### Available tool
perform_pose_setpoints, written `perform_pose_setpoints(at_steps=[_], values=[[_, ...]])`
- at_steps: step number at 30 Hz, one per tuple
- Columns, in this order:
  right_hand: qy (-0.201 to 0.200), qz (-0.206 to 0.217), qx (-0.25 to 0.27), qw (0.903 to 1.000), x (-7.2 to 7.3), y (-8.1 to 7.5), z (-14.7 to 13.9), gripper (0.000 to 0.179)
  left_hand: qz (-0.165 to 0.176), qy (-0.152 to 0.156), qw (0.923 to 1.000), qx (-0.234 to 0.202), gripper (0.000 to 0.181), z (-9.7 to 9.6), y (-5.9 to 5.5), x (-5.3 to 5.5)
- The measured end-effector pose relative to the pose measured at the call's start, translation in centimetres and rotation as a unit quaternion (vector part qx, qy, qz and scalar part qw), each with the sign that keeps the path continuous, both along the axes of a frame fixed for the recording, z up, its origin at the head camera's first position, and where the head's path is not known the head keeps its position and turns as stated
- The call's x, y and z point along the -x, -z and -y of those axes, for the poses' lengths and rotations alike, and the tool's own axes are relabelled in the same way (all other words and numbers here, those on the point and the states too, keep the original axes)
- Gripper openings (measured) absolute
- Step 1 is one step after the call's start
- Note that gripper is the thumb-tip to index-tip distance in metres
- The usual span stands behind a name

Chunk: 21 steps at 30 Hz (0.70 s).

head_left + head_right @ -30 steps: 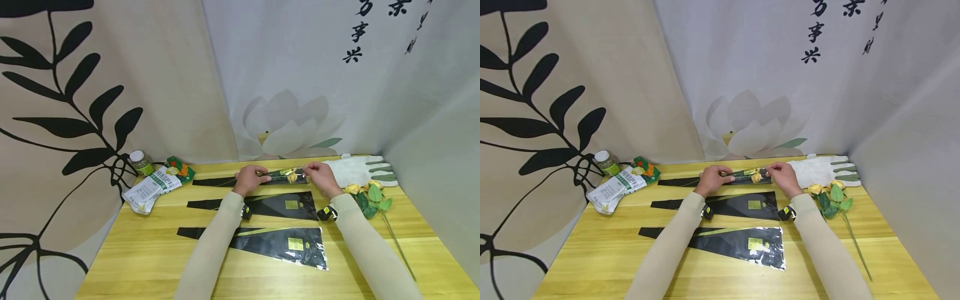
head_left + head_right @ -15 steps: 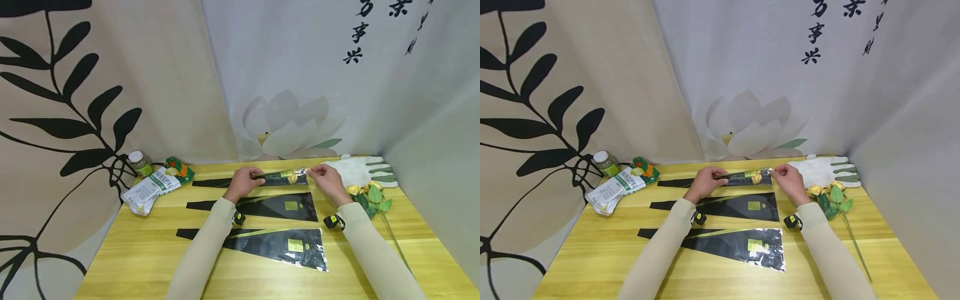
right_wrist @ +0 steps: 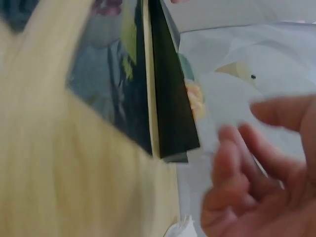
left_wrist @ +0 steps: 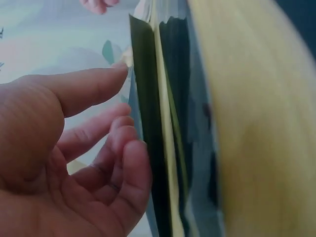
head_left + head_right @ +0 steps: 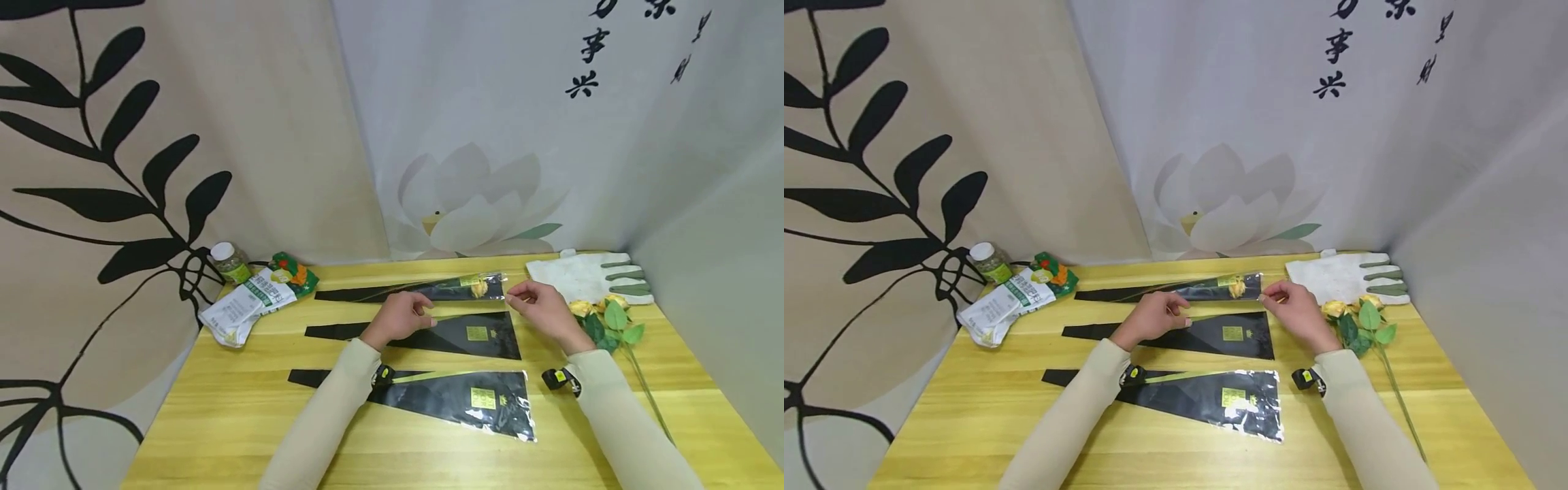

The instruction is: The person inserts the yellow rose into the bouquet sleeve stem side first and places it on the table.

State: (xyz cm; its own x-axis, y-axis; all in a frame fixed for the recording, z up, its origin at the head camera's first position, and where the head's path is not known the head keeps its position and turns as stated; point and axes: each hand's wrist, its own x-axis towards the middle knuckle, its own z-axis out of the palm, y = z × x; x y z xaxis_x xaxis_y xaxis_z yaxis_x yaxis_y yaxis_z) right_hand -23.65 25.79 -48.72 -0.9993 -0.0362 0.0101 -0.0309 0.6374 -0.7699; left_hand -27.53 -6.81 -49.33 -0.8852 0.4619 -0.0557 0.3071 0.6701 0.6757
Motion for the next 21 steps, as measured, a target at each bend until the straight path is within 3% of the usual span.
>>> perform_pose_setpoints(at_steps=[3,7,14,21], values=[[-0.061,0.024,-0.009,0.9978,-0.1,0.5,-0.2,0.033,0.005,0.014,0.9998,0.011,0.032,-0.1,0.2,-0.5],[-0.109,0.042,-0.037,0.9924,0.3,0.9,-0.1,0.039,0.017,0.029,0.9991,0.028,0.032,-0.2,0.4,-0.9],[-0.112,0.049,-0.070,0.9900,0.7,0.9,0.0,0.044,0.027,0.051,0.9964,0.063,0.034,-0.5,0.2,-0.4],[-0.105,0.072,-0.061,0.9900,0.1,1.4,-0.2,0.051,0.055,0.048,0.9959,0.053,0.035,-0.7,0.9,-1.0]])
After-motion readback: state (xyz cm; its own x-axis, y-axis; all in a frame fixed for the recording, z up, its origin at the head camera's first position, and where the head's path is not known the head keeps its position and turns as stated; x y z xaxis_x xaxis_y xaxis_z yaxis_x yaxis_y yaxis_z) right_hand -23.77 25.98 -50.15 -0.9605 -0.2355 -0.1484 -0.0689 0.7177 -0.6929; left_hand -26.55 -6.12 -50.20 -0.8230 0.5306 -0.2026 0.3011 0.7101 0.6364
